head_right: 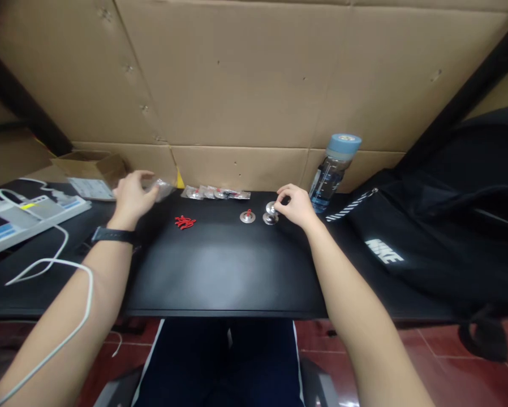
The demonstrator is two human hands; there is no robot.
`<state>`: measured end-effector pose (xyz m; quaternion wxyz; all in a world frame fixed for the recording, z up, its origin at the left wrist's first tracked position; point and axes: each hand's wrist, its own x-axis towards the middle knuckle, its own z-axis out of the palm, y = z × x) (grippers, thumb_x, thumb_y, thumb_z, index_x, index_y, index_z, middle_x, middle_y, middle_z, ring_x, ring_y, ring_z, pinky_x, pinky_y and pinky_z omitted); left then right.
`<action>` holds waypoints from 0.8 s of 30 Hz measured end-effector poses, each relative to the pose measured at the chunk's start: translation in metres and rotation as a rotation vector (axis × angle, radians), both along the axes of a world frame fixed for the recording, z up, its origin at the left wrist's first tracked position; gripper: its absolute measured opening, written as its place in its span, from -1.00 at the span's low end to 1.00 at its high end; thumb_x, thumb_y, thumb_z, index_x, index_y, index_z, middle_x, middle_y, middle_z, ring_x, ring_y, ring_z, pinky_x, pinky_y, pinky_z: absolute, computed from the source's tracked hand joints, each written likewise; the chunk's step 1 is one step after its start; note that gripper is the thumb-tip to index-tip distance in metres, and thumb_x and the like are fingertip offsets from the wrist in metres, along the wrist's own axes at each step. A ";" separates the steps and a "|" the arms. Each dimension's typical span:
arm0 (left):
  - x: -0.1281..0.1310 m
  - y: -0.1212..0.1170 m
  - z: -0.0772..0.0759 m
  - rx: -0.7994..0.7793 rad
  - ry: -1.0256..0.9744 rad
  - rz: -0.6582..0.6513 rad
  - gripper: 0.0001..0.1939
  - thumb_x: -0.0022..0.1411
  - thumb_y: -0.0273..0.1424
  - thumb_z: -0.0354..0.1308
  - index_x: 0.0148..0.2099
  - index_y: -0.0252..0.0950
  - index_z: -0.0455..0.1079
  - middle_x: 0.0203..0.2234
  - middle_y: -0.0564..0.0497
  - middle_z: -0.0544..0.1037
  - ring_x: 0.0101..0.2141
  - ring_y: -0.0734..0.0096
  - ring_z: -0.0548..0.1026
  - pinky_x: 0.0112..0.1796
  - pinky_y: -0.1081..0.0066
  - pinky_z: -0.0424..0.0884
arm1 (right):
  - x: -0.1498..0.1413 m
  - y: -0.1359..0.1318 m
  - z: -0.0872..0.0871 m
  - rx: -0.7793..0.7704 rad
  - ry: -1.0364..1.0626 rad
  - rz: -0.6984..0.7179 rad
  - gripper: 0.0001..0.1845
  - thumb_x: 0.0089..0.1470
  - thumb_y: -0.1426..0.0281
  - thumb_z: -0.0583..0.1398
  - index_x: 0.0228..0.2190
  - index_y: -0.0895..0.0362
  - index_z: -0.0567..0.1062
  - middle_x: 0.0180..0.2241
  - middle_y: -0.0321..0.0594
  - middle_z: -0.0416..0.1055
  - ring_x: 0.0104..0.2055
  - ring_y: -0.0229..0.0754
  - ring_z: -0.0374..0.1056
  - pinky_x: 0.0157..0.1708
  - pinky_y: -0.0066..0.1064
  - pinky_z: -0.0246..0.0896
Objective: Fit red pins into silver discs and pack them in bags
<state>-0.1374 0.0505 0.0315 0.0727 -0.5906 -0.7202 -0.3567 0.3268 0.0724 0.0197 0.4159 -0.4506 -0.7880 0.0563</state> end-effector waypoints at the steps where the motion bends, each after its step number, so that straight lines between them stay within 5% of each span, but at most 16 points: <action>1: -0.008 0.002 -0.005 -0.032 -0.008 0.052 -0.57 0.33 -0.23 0.17 0.19 -0.21 0.43 0.15 -0.25 0.53 0.21 -0.26 0.36 0.17 -0.14 0.23 | -0.001 0.001 -0.002 -0.009 0.001 0.007 -0.92 -0.09 0.39 0.32 -0.56 0.09 0.58 -0.19 -0.10 0.61 -0.18 0.01 0.55 -0.32 -0.25 0.36; 9: -0.012 0.014 -0.032 -0.152 0.069 0.150 -0.59 0.34 -0.18 0.13 0.12 -0.25 0.53 0.13 -0.30 0.55 0.18 -0.29 0.31 0.11 -0.13 0.17 | -0.008 0.000 -0.004 -0.012 0.007 0.040 -0.90 -0.07 0.36 0.33 -0.56 0.10 0.59 -0.21 -0.08 0.62 -0.19 0.00 0.55 -0.34 -0.27 0.36; 24: -0.018 0.010 -0.008 0.047 -0.050 0.266 -0.71 0.32 -0.14 0.28 -0.13 -0.26 0.61 -0.13 -0.15 0.64 0.04 -0.11 0.38 0.10 -0.11 0.08 | -0.009 -0.002 0.000 -0.016 0.010 0.056 -0.94 -0.09 0.40 0.32 -0.55 0.09 0.59 -0.20 -0.11 0.61 -0.19 0.00 0.55 -0.32 -0.25 0.36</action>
